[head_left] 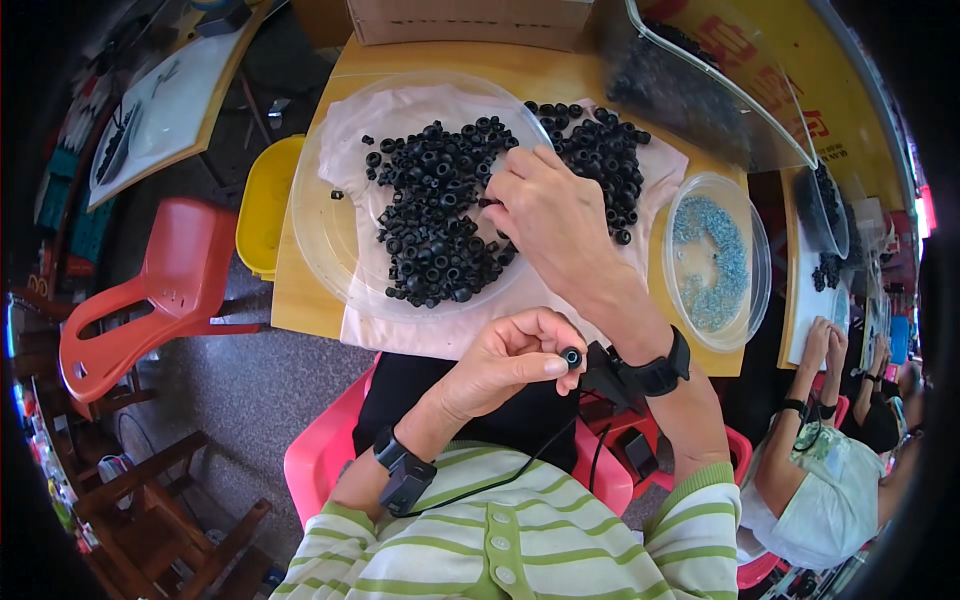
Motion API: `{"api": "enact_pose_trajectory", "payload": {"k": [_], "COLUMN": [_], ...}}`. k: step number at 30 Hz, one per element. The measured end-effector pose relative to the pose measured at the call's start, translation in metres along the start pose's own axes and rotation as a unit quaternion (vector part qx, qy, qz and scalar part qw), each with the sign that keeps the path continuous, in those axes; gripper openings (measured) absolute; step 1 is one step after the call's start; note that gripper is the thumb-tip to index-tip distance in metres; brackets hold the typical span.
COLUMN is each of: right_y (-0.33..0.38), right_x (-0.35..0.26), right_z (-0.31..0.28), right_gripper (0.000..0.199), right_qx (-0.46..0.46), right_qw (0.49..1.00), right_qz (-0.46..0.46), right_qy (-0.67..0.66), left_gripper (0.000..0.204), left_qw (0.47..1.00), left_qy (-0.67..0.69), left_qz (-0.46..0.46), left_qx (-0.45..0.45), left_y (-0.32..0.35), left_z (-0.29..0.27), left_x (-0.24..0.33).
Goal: The recorder is assembling small black plastic components by inserting small silver pins into them.
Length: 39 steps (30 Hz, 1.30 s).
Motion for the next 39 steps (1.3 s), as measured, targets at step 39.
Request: {"api": "enact_pose_trajectory", "payload": {"k": [39], "right_y": [0.143], "right_x": [0.050], "right_z": [-0.090], "right_gripper": [0.012], "right_qx": [-0.030], "right_qw": [0.808], "right_qz": [0.223], "right_qy": [-0.544], "left_gripper": [0.018], "left_qw": [0.991], "left_qy": [-0.102], "left_qz": [0.022], "left_qx": [0.084], "left_y": [0.000], "left_z": [0.024], "left_x": [-0.002]}}
Point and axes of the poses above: each hand's wrist, its own y-axis away from the middle knuckle, its own z-axis out of the palm, x = y × z, the point moved 6 cm from there along -y, towards the middle knuckle, and after that the axes turned 12 degrees about z, right-handed, at the moved point
